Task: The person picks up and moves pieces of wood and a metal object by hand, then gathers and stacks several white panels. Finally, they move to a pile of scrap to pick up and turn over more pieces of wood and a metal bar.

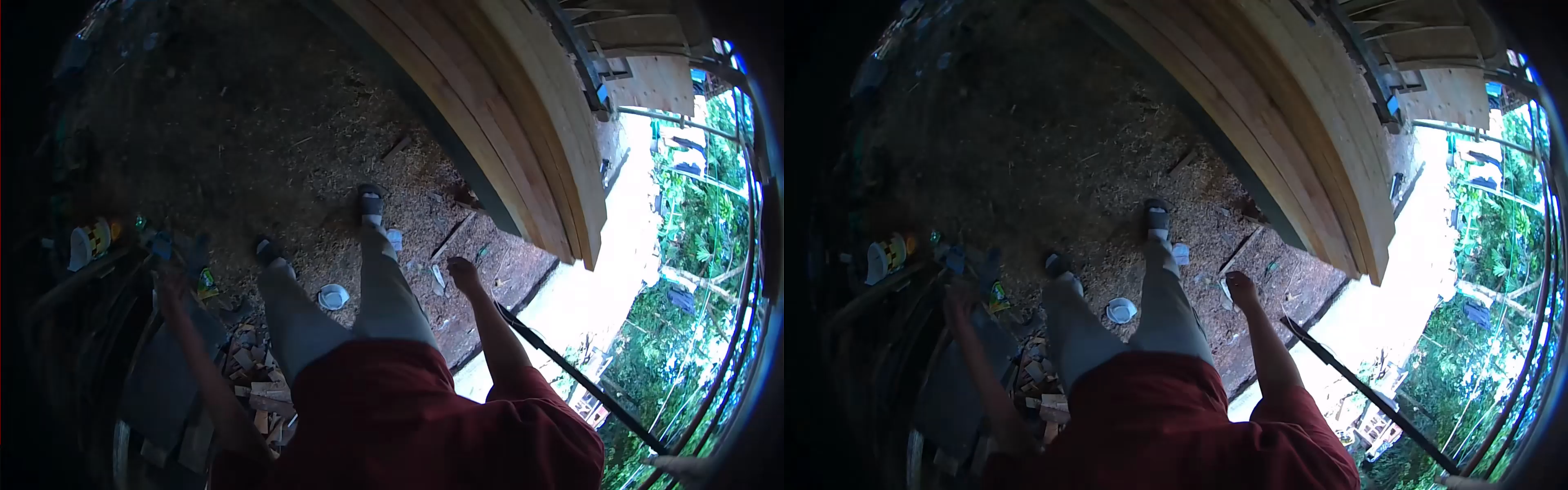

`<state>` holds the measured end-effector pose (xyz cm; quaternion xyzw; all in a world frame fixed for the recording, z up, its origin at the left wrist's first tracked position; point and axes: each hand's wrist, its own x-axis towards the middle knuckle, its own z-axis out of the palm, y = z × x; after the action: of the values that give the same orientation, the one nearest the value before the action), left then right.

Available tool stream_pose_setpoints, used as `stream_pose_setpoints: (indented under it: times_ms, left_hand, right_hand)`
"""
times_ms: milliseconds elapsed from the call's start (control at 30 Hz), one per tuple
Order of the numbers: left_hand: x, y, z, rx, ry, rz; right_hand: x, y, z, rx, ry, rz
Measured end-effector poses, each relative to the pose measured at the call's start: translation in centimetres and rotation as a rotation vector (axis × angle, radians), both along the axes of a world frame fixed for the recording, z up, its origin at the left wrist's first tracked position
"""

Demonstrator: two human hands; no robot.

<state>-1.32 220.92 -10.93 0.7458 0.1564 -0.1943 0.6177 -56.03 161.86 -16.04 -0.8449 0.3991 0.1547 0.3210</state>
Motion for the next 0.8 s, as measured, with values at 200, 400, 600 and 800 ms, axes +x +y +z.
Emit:
stream_pose_setpoints:
  times_ms: [200,400,600,800]
  left_hand:
    - [-4.7,-22.2,-2.7,0.204,-0.165,-0.189]
    - [-9.1,-31.8,-20.3,0.018,0.024,-0.508]
    - [-12.6,-34.6,-30.0,0.223,0.031,-0.879]
    - [-16.2,-36.8,-35.3,0.200,0.101,-0.953]
  right_hand:
    - [8.7,-9.0,-21.9,0.223,0.190,-0.101]
    - [19.7,-15.6,-46.8,0.194,0.108,0.031]
    - [25.4,-17.9,-61.3,-0.120,-0.022,-0.092]
    - [25.4,-13.7,-54.4,-0.158,-0.229,-0.235]
